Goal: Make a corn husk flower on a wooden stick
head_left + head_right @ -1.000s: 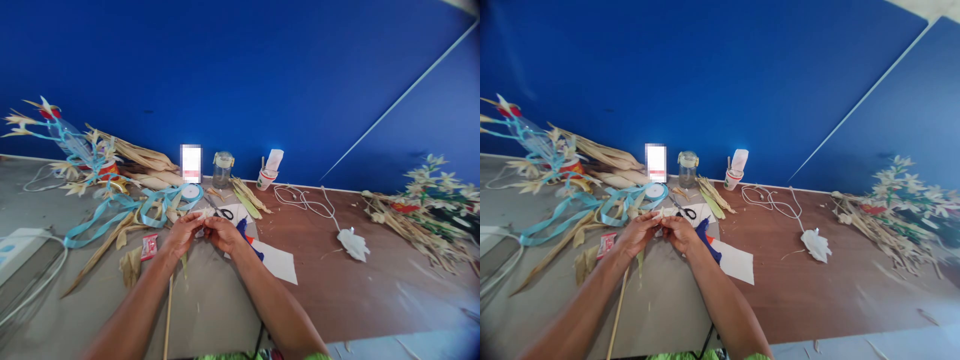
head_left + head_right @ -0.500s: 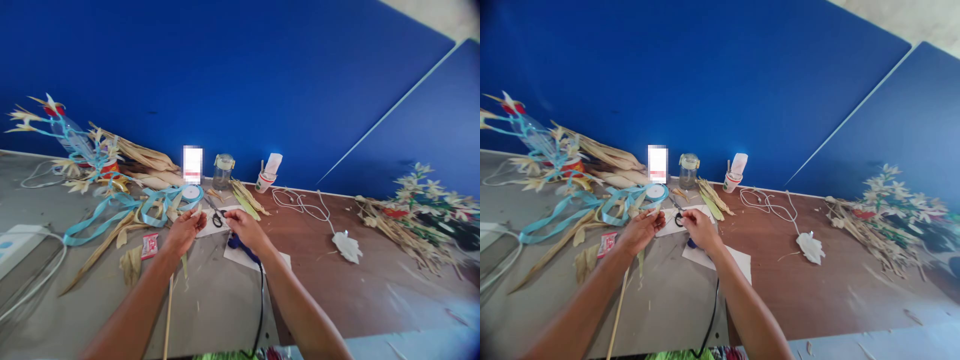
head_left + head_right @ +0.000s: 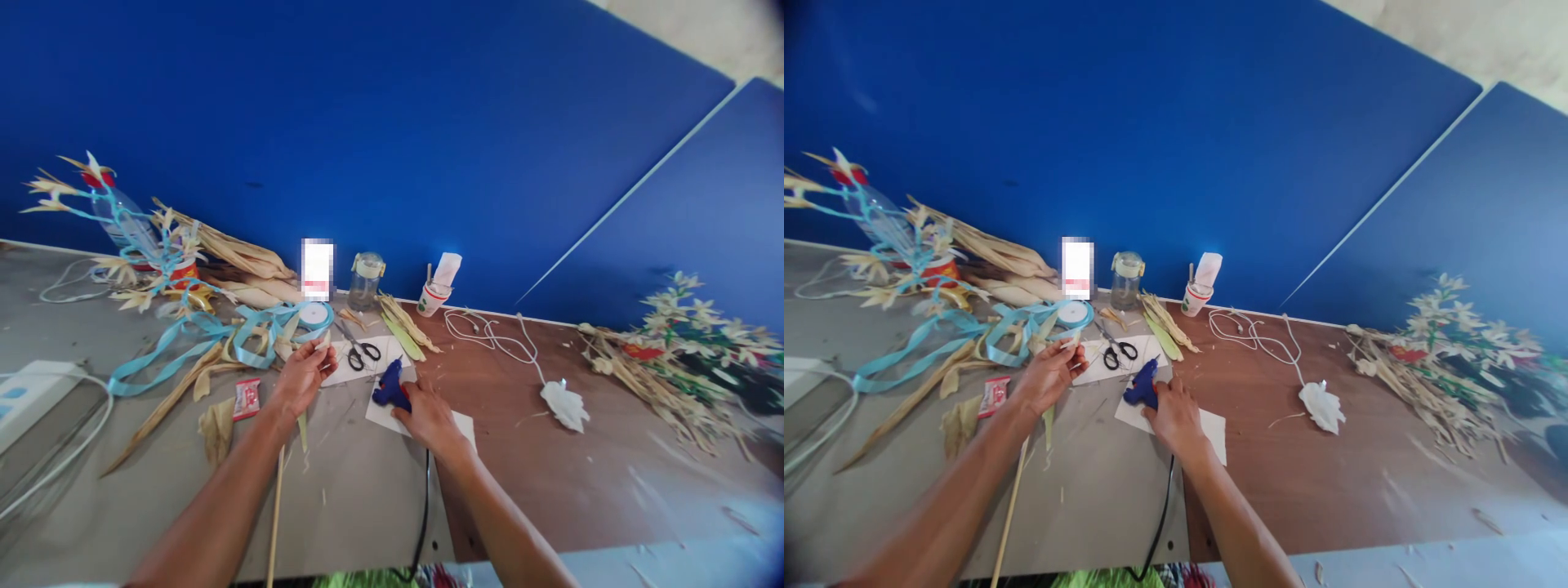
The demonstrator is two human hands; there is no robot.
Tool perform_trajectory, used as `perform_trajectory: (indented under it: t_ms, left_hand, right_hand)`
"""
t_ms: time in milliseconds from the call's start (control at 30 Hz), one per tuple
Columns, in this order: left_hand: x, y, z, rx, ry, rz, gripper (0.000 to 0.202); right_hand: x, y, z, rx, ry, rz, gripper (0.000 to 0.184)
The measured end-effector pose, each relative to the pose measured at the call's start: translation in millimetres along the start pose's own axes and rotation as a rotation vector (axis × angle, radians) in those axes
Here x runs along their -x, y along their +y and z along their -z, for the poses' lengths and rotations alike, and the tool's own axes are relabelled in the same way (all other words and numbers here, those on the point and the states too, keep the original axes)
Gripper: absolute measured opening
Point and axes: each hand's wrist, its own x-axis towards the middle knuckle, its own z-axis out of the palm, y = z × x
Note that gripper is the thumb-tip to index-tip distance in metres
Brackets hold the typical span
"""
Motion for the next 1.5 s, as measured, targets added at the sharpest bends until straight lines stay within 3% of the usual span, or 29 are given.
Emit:
perform_trajectory:
  t_ms: [133,267,333,433,567,667,833,1033,1267,1500]
  left_hand:
    - [0,1,-0.2,0.003,0.011,-0.007,0.023]
    - [1,1,-0.2,0.012,0.003,-0.015,0.021]
    - [0,1,0.2,0.017,0.009,-0.011,0.021]
    - [0,2,1.2,0.026,0.02,-0.006,0.021]
    - [1,2,2.3,0.027,0.019,-0.008,0.021]
    - [0,3,3.1,0.026,0.02,-0.011,0.021]
    - [-3,4,5.3,0.032,0.036,-0.018,0.019]
    - [-3,0,4.4,0.023,0.026,0.004,0.02]
    - [0,1,2.5,0.012,0.033,0.01,0.021]
    - [1,0,0.4,0.018,0.012,-0.006,0.019]
  right_hand:
    - [-8,10,-9,-0.167,0.101,0.044,0.025]
    - [-11,17,-10,-0.575,0.274,0.164,0.025]
    - [-10,13,-4,-0.914,0.232,0.207,0.031]
    - [-7,-2,5,-1.421,0.067,0.278,0.037]
    - [-11,-28,8,-1.69,-0.127,0.393,0.04]
    - [-20,-39,2,-1.696,-0.182,0.372,0.041]
    - [-34,-42,-10,-1.691,-0.058,0.238,0.033]
    - [-36,-37,-21,-1.643,0.022,0.248,0.03]
    - [-24,-35,-36,-1.404,0.032,0.286,0.036]
    - [-15,-43,-25,-1.08,0.131,0.482,0.025]
